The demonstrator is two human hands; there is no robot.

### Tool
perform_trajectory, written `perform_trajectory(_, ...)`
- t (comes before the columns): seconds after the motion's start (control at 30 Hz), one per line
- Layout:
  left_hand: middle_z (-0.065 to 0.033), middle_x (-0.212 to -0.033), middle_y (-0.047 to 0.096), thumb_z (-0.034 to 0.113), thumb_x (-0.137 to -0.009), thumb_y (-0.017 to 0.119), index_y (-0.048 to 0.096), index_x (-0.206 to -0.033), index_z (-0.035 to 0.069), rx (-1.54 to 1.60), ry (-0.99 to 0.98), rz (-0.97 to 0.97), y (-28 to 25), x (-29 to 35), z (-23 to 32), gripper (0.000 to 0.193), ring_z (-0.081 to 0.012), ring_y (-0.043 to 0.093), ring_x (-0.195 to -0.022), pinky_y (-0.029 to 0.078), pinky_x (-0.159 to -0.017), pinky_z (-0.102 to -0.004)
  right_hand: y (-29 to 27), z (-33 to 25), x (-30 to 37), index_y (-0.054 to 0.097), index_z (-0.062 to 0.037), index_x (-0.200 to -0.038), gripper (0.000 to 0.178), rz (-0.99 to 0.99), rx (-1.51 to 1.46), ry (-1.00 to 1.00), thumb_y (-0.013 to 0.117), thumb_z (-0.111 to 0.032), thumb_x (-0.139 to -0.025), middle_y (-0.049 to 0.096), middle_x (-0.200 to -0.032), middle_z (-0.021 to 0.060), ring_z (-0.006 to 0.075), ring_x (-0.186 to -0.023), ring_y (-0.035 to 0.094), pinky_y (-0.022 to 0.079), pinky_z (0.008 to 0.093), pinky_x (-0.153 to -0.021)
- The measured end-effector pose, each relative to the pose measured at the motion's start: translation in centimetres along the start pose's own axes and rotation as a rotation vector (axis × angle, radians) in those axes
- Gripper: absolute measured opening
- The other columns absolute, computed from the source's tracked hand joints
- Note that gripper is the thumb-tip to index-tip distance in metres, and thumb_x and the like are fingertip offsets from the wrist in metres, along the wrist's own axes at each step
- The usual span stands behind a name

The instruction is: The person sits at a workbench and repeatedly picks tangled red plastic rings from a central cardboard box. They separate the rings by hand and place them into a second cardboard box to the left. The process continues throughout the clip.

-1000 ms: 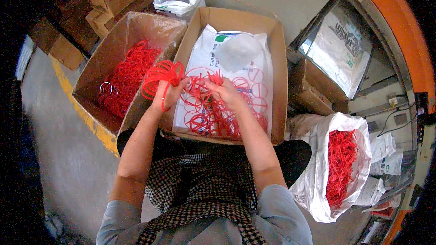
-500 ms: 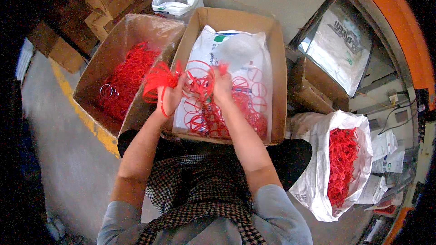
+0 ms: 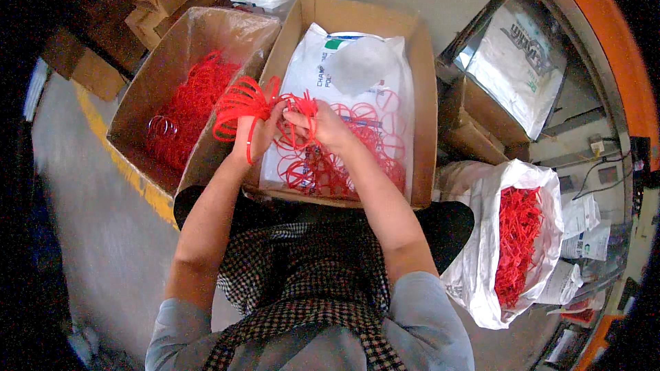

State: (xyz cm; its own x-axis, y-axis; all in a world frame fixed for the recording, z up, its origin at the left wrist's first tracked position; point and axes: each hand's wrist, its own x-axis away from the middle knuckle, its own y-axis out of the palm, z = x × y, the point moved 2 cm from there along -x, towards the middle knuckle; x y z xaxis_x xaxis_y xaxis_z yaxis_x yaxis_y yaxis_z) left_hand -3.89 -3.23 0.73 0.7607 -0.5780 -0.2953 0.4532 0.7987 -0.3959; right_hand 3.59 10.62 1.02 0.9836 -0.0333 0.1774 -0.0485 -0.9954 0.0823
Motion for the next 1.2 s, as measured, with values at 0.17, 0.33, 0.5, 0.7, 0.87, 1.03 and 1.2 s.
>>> perform_trajectory(0.17, -0.0063, -0.078, 0.06, 0.004, -0.083, 0.057, 0.057, -0.095, -0.001, 0.658, -0.315, -0.172, -1.0, -0.6, -0.5, 0.014, -0.0114, 0.056, -0.066, 0.046, -0.054, -0.0268, -0.6, -0.1, -1.1, 0.057, -0.0012, -0.085, 0.024, 0.218, 0.82, -0.668, 0.059, -0.025, -0.085, 0.056, -0.065, 0.0086, 0.0189, -0.06, 0.053, 0.042, 0.0345, -0.057)
perform_trajectory(0.33, -0.0049, -0.07, 0.057, 0.007, -0.083, 0.058, 0.059, -0.083, 0.0, 0.4, -0.359, -0.225, -2.7, -1.1, 0.1, 0.007, -0.0123, 0.056, -0.06, 0.044, -0.047, -0.027, -3.3, 1.3, -3.0, 0.058, 0.0007, -0.095, 0.026, 0.25, 0.385, -0.09, 0.057, -0.023, -0.086, 0.062, -0.083, 0.0209, 0.0333, -0.077, 0.06, 0.045, 0.0392, -0.066)
perform_trajectory(0.5, -0.0079, -0.065, 0.054, 0.015, -0.083, 0.06, 0.057, -0.077, -0.002, 0.169, -0.14, 0.079, -3.0, -0.9, 0.7, 0.019, -0.0163, 0.05, -0.059, 0.041, -0.054, -0.0308, -1.5, 3.5, -3.5, 0.048, -0.0042, -0.099, 0.03, 0.369, 1.338, -0.565, 0.059, -0.01, -0.071, 0.06, -0.075, 0.0164, 0.034, -0.078, 0.06, 0.048, 0.0438, -0.063)
perform_trajectory(0.7, -0.018, -0.076, 0.057, 0.018, -0.081, 0.061, 0.058, -0.086, 0.0, -0.346, 0.002, 0.119, -5.0, -0.8, 0.2, 0.019, -0.0311, 0.056, -0.071, 0.043, -0.065, -0.0385, -0.7, 3.5, -6.7, 0.051, -0.0059, -0.101, 0.03, 0.014, 1.346, -0.538, 0.058, -0.02, -0.076, 0.06, -0.076, 0.0151, 0.033, -0.077, 0.06, 0.048, 0.0416, -0.063)
perform_trajectory(0.87, -0.0197, -0.08, 0.058, 0.015, -0.081, 0.059, 0.057, -0.088, 0.0, -0.551, -0.074, -0.067, -6.1, -0.6, -0.7, 0.016, -0.037, 0.056, -0.078, 0.044, -0.069, -0.0404, -1.1, 7.2, -8.1, 0.056, -0.0043, -0.098, 0.031, -0.21, 1.127, -0.284, 0.057, -0.03, -0.081, 0.062, -0.081, 0.0187, 0.0348, -0.079, 0.059, 0.046, 0.0438, -0.069)
perform_trajectory(1.03, 0.0037, -0.059, 0.046, 0.014, -0.086, 0.058, 0.054, -0.075, 0.006, 0.387, -0.218, 0.388, -9.0, -2.4, 0.1, 0.015, -0.0052, 0.041, -0.049, 0.033, -0.045, -0.022, -4.6, 12.5, -9.5, 0.06, -0.0035, -0.095, 0.031, -0.207, 1.194, 0.174, 0.053, -0.03, -0.082, 0.063, -0.093, 0.0186, 0.0318, -0.088, 0.061, 0.047, 0.0415, -0.077)
perform_trajectory(1.2, 0.0024, -0.055, 0.047, 0.012, -0.086, 0.056, 0.057, -0.074, 0.004, 0.549, -0.262, 0.362, -8.3, -2.7, -0.5, 0.015, -0.0066, 0.042, -0.046, 0.034, -0.043, -0.0239, -2.9, 20.6, -7.6, 0.061, -0.003, -0.094, 0.025, -0.035, 1.542, 0.279, 0.051, -0.021, -0.08, 0.063, -0.094, 0.0192, 0.0314, -0.087, 0.062, 0.051, 0.0439, -0.072)
